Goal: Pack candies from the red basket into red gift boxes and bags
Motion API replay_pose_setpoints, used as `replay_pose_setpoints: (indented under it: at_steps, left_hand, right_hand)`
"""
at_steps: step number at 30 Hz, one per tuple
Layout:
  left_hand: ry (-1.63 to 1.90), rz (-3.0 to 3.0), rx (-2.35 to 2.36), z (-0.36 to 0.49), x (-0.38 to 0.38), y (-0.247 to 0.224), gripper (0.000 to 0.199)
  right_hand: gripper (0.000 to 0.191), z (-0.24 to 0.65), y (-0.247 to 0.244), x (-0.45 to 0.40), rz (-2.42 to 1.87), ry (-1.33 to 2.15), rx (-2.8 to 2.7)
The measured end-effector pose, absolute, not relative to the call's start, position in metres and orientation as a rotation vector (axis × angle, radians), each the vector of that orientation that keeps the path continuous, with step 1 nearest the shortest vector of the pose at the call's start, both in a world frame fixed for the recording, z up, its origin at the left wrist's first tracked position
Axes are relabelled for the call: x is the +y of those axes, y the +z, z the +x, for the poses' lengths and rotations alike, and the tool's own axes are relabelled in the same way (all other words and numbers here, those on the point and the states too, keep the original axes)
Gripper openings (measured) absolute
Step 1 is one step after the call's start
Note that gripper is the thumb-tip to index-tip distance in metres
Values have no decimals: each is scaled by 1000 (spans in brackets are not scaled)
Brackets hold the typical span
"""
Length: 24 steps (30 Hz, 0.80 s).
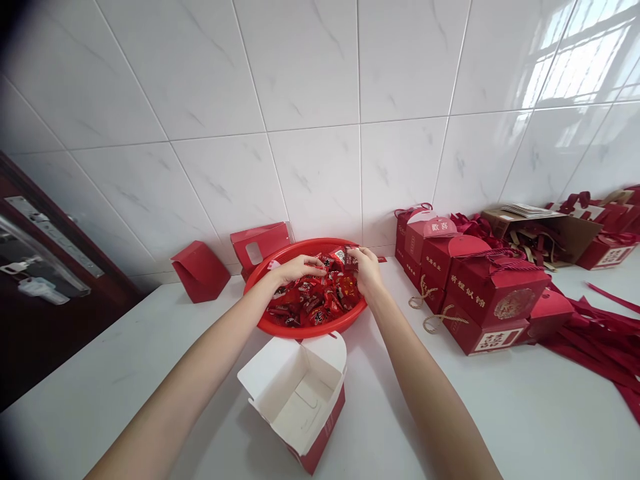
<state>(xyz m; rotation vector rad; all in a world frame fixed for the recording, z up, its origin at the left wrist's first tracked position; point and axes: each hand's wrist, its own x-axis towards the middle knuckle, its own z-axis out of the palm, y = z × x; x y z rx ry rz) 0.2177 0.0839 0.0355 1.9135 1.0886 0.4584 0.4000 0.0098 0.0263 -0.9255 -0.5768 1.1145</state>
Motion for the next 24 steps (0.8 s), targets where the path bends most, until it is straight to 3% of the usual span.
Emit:
replay_pose_setpoints:
  at_steps: [6, 12, 20, 24]
  left_hand:
    - [457, 1979, 1233, 218, 86, 30, 49]
    - [460, 2087, 1264, 217, 89, 24, 21]
    - [554, 2125, 1165, 222, 88, 24, 28]
    - [377, 2167, 998, 221, 84, 24, 32]
  right_hand:
    - [17, 400, 25, 10, -925, 1100, -598]
    - [21, 401, 23, 11, -937, 1086, -630]
    - [20, 400, 23, 10, -938, 1065, -614]
    - [20, 400, 24, 9, -924, 1056, -610]
